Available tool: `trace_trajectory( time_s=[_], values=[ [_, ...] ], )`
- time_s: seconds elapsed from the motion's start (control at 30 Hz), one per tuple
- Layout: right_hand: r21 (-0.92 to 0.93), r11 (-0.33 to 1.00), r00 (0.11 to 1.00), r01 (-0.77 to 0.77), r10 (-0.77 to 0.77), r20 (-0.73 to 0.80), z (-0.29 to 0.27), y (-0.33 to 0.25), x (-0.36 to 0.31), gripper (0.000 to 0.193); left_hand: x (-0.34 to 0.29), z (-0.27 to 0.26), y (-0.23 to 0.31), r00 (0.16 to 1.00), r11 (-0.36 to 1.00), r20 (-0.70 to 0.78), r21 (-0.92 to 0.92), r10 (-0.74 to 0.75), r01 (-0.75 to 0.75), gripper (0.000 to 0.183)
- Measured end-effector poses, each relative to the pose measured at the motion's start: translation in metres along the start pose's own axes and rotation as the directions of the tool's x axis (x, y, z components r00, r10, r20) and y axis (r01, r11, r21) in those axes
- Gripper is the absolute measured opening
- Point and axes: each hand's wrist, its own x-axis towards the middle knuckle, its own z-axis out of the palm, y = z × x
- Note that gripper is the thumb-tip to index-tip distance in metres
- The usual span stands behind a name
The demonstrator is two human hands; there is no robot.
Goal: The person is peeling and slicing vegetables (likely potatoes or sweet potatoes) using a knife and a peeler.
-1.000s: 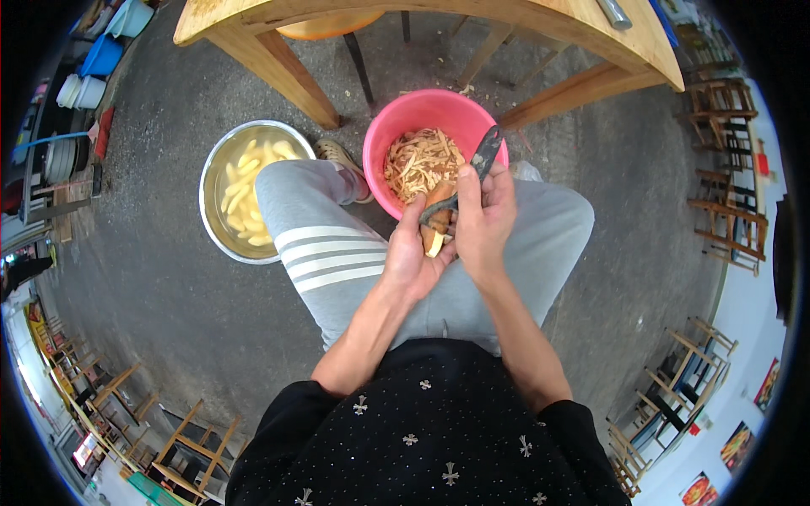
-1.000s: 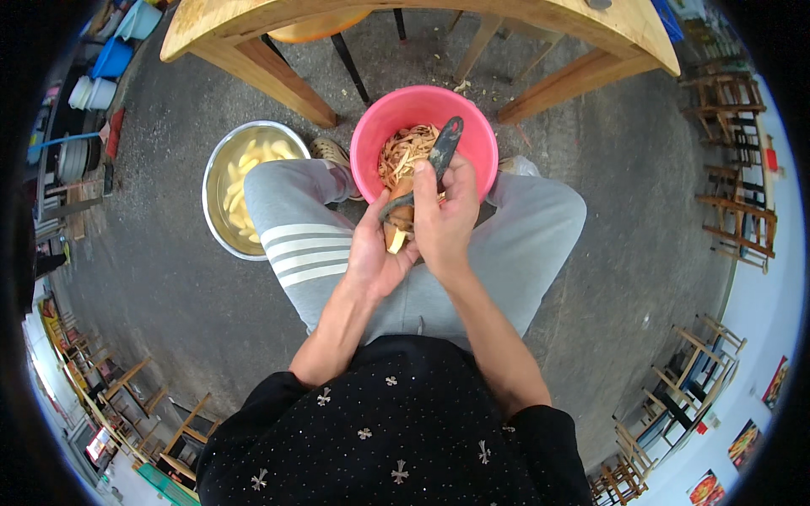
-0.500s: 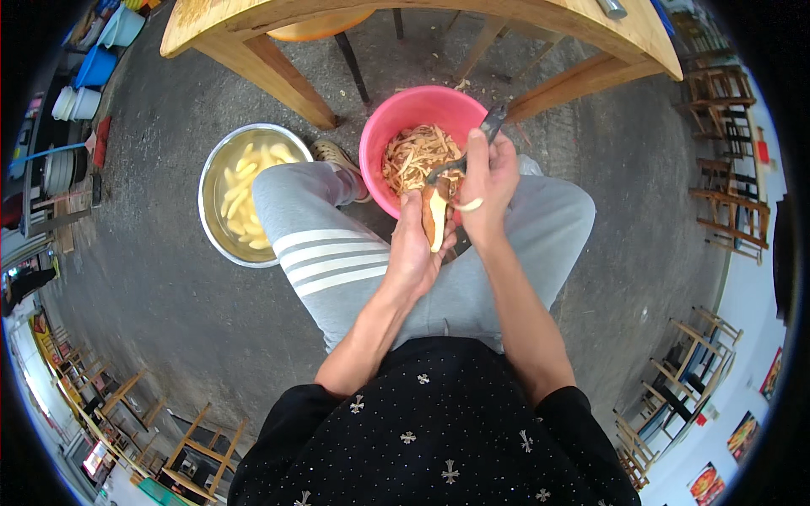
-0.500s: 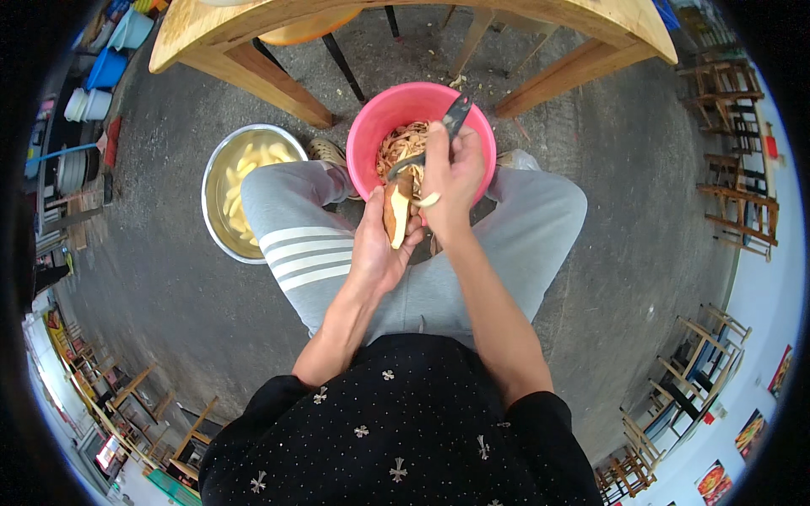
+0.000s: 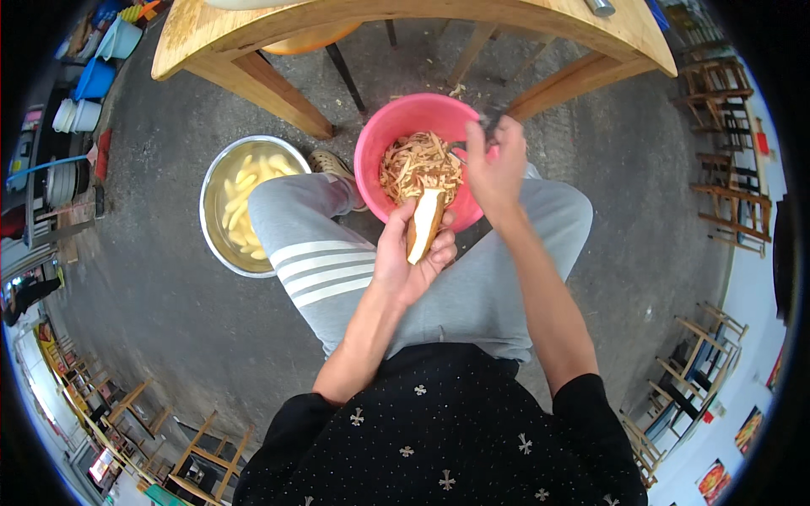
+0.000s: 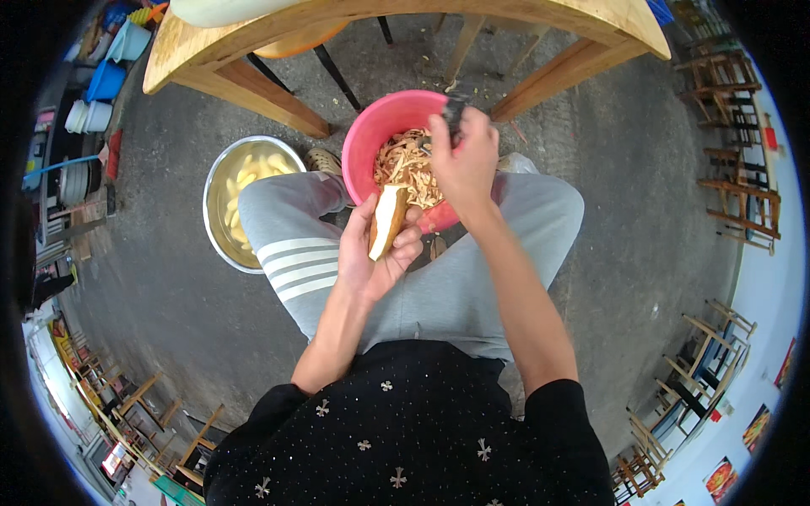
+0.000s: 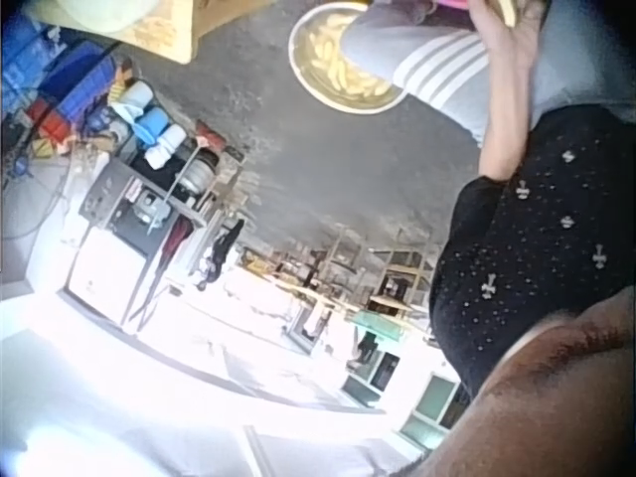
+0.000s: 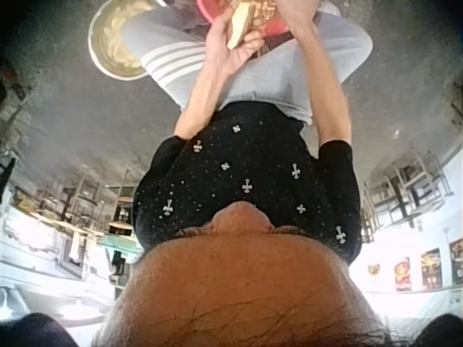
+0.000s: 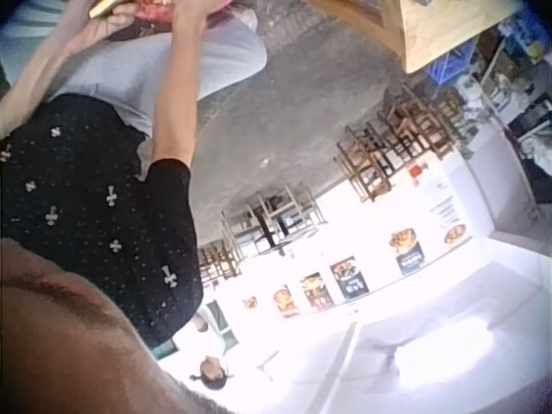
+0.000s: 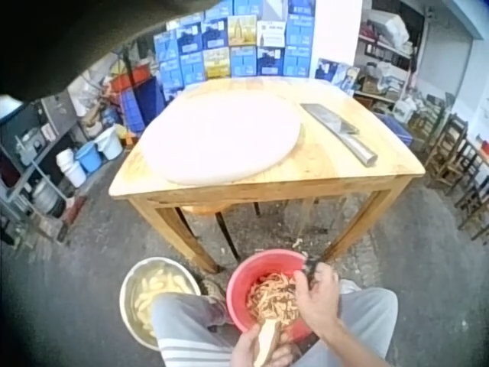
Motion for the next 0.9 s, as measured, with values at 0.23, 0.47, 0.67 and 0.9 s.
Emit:
trace_trajectory(
  time_s=[0.23,0.47,0.67,0.9],
  values=[
    [0.672,0.412,0.762,-0.615,0.531,0.371,-0.065,-0.067,-0.036,0.018,0.011,-0.017,0.003,0.997,0.996,-0.01,-0.034,0.076,-0.076,0.038],
    [0.719,0.445,0.828,-0.534,0.446,0.339,-0.05,-0.106,-0.084,0.02,0.01,-0.003,-0.016,0.987,0.992,-0.113,-0.026,0.118,-0.122,0.045],
    [0.716,0.499,0.848,-0.489,0.463,0.256,-0.035,-0.107,-0.089,0.021,0.005,0.001,-0.022,0.981,0.98,-0.122,-0.108,0.151,-0.165,0.047],
    [0.673,0.627,0.906,-0.391,0.39,0.163,-0.027,-0.099,-0.094,0.024,0.005,-0.018,-0.025,0.985,0.977,-0.123,-0.159,0.123,-0.142,0.046]
  ],
)
